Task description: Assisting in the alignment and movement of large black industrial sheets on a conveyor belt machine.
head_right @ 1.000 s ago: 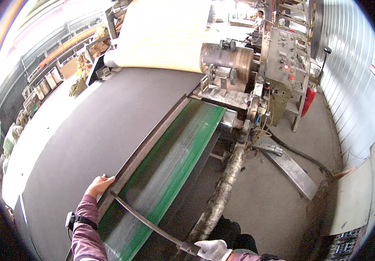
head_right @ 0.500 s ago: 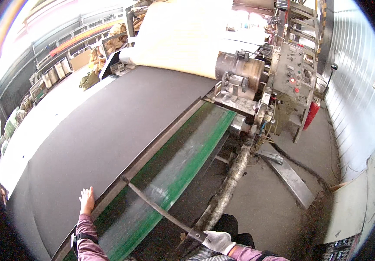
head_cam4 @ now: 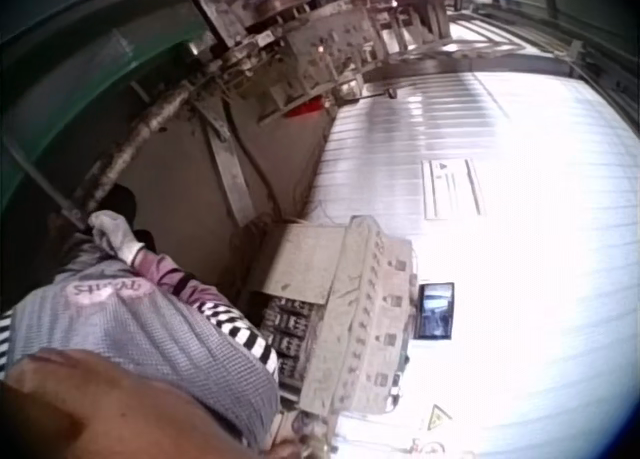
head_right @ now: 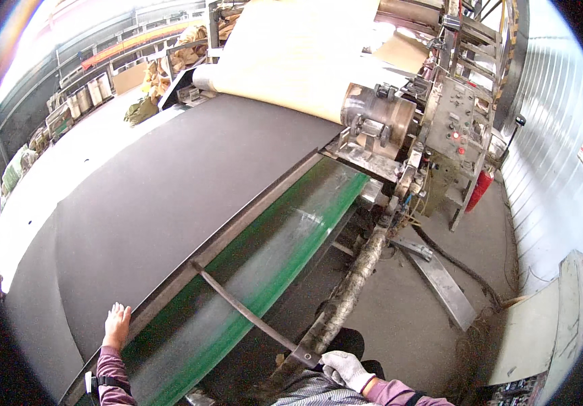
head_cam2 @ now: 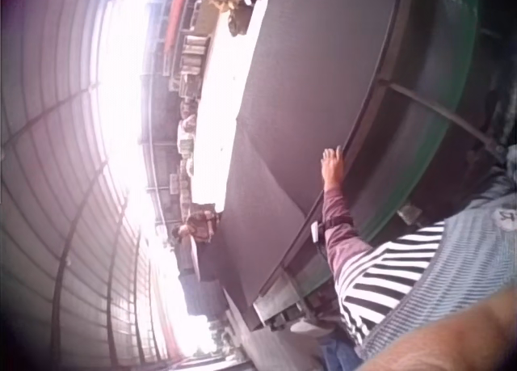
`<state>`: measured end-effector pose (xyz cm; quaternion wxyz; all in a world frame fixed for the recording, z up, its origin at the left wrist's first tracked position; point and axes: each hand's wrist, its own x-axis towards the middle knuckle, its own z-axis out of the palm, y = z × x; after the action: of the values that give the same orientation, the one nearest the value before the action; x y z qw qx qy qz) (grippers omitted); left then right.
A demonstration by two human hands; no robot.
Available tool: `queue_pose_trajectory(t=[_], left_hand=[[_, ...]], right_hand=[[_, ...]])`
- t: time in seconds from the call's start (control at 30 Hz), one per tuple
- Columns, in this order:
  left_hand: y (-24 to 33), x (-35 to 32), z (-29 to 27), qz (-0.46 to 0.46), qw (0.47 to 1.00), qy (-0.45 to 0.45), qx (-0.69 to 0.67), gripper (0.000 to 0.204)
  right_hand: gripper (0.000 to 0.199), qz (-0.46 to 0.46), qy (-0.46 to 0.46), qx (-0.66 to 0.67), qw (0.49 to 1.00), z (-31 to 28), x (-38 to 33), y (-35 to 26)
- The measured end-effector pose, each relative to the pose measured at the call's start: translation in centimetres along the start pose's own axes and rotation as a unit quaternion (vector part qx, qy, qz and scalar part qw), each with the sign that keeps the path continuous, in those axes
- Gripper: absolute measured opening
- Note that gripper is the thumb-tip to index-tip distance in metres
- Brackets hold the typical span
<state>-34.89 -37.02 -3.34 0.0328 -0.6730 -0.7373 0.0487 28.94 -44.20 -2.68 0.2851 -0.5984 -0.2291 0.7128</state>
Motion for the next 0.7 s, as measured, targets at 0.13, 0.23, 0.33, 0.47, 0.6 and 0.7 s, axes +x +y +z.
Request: queue_pose_trajectory(t=[0.13, 0.23, 0.33, 0.47, 0.6, 0.7], left_hand=[[4.8, 5.0, -0.9, 0.040, 0.998, 0.031, -0.047, 0.059], [9.1, 8.6, -1.4, 0.050, 0.995, 0.055, -0.060, 0.062], [13.7, 12.0, -2.0, 0.061, 0.987, 0.096, -0.112, 0.066], [18.9, 15.4, -4.3, 0.023, 0.976, 0.082, -0.201, 0.061], [22.9, 17.5, -6.0, 0.018, 0.983, 0.089, -0.158, 0.053], [24.0, 17.6, -6.3, 0.051, 0.992, 0.095, -0.065, 0.039]], right_hand=[[0.016, 0.011, -0.010, 0.005, 1.000, 0.0, 0.6, 0.3], [0.016, 0.034, 0.013, -0.003, 0.999, 0.0, 0.8, 0.3], [0.013, 0.001, 0.013, -0.017, 1.000, 0.3, 0.8, 0.0], [0.013, 0.013, 0.036, -0.040, 0.998, 1.2, 0.6, -0.2], [0.013, 0.005, 0.058, -0.043, 0.997, 1.8, 0.6, -0.4], [0.014, -0.001, 0.062, -0.036, 0.997, 1.7, 0.5, -0.3]])
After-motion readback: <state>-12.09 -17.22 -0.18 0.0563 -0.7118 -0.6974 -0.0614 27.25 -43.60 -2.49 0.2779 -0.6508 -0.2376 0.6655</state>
